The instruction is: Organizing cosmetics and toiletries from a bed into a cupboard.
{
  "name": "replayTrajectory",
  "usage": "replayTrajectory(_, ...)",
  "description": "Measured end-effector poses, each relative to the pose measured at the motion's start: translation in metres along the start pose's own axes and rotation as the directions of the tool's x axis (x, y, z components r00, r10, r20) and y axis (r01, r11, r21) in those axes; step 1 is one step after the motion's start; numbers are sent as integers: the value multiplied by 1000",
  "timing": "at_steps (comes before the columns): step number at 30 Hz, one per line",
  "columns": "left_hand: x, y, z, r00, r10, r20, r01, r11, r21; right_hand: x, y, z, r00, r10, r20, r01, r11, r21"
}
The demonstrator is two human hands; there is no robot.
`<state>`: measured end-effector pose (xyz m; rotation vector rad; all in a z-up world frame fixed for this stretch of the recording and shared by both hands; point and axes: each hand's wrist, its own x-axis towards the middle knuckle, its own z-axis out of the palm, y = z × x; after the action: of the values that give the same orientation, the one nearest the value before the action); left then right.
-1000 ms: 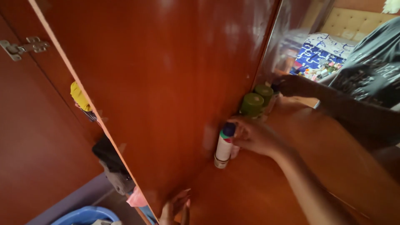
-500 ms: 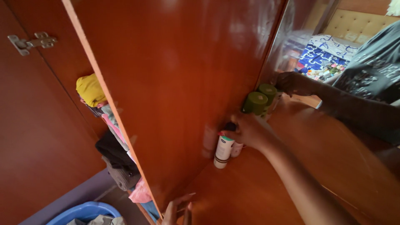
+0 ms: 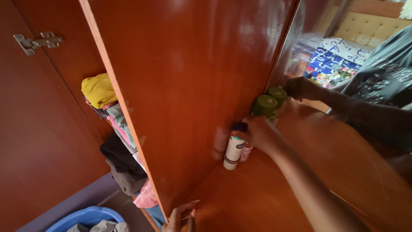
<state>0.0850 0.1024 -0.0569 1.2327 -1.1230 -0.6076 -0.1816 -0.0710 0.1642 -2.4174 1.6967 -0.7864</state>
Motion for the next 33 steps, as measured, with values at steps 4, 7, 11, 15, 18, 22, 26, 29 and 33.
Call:
replayTrajectory(4, -3, -21, 1, 999, -42, -9, 42, 999, -30, -1, 3, 1, 999, 33, -18, -31, 998, 63)
replayTrajectory(7, -3, -23, 0, 999, -40, -6, 40, 999, -31, -2, 7, 4, 1000, 6, -24, -4, 998, 57)
replayTrajectory(11, -4, -41, 2, 1000, 5, 24, -4, 999, -49, -6, 4, 2, 999, 23, -24, -20, 993, 121)
replayTrajectory(15, -3, -40, 2, 998, -58, 23, 58, 998, -11, -6, 10, -5, 997, 45, 64, -54, 987, 154)
replayTrajectory(18, -2, -50, 5, 999, -24, 23, 25, 999, -32, -6, 12, -5, 998, -27, 60, 11, 968, 252)
replayTrajectory(22, -2, -63, 9, 998, 65, -3, -65, 998, -10, -15, 3, -17, 986, 28, 162, -89, 921, 378)
replayTrajectory(26, -1, -63, 8, 993, 115, -32, -117, 991, -67, -19, 14, -53, 970, 167, 179, -193, 971, 142)
replayTrajectory(29, -3, -51, 3, 999, 34, 12, -33, 996, -78, -23, 26, -71, 997, 39, 68, -47, 992, 114)
replayTrajectory(33, -2, -72, 17, 976, 212, -55, -211, 977, 21, -25, 50, -68, 996, 88, 11, -89, 994, 56)
